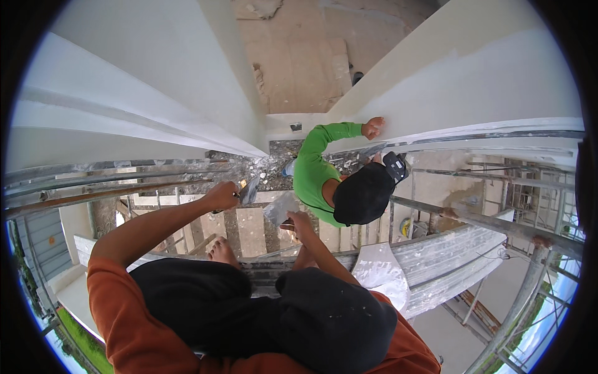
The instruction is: The person applies plaster to a white wall using a trowel while standing on scaffolding. They repeatedly scoop material and smooth it onto the wall surface. Another worker is visible nearby performing similar tasks.
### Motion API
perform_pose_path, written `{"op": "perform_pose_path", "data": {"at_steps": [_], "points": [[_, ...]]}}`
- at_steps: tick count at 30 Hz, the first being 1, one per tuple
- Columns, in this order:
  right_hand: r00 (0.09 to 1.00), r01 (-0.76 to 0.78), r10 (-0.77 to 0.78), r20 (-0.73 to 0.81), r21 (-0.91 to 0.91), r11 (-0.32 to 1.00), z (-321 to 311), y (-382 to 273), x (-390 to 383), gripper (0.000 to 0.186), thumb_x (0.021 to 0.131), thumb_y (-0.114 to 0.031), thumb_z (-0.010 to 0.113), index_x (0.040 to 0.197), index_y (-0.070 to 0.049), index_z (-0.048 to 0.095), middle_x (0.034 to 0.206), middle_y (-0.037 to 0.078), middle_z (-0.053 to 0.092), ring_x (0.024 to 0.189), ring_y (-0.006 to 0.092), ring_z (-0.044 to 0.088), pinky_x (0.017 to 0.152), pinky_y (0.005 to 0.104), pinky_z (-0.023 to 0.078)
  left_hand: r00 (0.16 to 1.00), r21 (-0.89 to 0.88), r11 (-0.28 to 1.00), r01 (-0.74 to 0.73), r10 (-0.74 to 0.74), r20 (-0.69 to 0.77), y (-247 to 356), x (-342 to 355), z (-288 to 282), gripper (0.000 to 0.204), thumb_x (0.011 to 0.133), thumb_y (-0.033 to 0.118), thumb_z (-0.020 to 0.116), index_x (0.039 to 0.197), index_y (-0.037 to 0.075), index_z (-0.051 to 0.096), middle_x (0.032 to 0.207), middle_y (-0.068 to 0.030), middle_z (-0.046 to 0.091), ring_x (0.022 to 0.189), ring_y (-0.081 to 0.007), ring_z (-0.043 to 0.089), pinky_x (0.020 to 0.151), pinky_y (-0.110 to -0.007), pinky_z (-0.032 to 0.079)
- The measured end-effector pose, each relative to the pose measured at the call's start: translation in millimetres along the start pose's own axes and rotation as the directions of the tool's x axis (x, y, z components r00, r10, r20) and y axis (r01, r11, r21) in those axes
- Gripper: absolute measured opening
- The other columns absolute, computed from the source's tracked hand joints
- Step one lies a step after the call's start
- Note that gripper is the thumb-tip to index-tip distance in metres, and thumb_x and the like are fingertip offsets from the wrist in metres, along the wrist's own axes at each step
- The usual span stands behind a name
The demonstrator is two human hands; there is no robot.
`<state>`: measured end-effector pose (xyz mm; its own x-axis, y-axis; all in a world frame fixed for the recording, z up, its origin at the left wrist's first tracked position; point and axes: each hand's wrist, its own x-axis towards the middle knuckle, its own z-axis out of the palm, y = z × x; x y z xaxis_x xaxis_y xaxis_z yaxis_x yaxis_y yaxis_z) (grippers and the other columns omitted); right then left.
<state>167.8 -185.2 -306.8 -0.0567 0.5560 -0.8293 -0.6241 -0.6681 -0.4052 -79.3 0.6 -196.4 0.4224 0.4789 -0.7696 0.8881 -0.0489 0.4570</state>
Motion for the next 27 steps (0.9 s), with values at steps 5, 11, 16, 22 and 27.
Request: {"op": "perform_pose_path", "data": {"at_steps": [5,11,16,22,27], "points": [[0.999,0.004,-0.004,0.033,-0.011,1.0,13,-3,-3,0.017,0.087,-0.012,0.058,0.088,0.001,0.048,0.079,0.01,0.054,0.068,0.0245,0.062,0.066,0.0394,0.06,0.992,0.093,0.993,-0.072,0.081,-0.099,17,-14,1,0.023,0.072,0.015,0.056,0.087,-0.001,0.064,0.069,-0.0175,0.064,0.068,-0.0285,0.066,0.062,-0.04,0.051],[0.97,0.226,-0.218,-0.104,0.076,0.971,6,12,14,0.02,0.088,-0.01,0.056,0.099,0.005,0.05,0.092,0.014,0.059,0.082,0.0265,0.064,0.076,0.0397,0.059,0.996,-0.327,0.942,0.077,-0.056,0.074,14,-7,8,0.023,0.083,0.022,0.054,0.08,0.001,0.062,0.06,-0.0099,0.061,0.054,-0.0185,0.063,0.047,-0.033,0.048],[0.891,0.439,-0.407,-0.198,0.153,0.885,28,-8,3,0.023,0.089,-0.007,0.053,0.108,0.007,0.051,0.101,0.014,0.06,0.092,0.0246,0.063,0.082,0.0386,0.057,0.991,-0.467,0.875,0.124,-0.131,0.019,24,-18,11,0.045,0.09,0.035,0.055,0.061,0.001,0.058,0.055,-0.0074,0.056,0.044,-0.0147,0.052,0.042,-0.032,0.041],[0.794,0.598,-0.596,-0.122,-0.021,0.801,93,-52,-43,0.023,0.091,-0.006,0.051,0.108,0.01,0.052,0.101,0.013,0.06,0.092,0.0207,0.062,0.08,0.0338,0.057,0.978,-0.633,0.748,0.199,-0.195,0.077,20,-25,18,0.04,0.093,0.037,0.054,0.072,0.003,0.056,0.058,-0.0034,0.053,0.045,-0.0123,0.05,0.041,-0.029,0.04],[0.903,0.42,-0.392,0.174,-0.174,0.891,74,-44,-41,0.022,0.092,-0.007,0.052,0.104,0.011,0.053,0.096,0.013,0.062,0.085,0.0185,0.063,0.079,0.032,0.057,0.97,-0.75,0.634,0.188,-0.24,0.041,11,-29,16,0.041,0.093,0.034,0.053,0.067,0.002,0.054,0.053,-0.0044,0.049,0.041,-0.0146,0.047,0.039,-0.031,0.038]]}}
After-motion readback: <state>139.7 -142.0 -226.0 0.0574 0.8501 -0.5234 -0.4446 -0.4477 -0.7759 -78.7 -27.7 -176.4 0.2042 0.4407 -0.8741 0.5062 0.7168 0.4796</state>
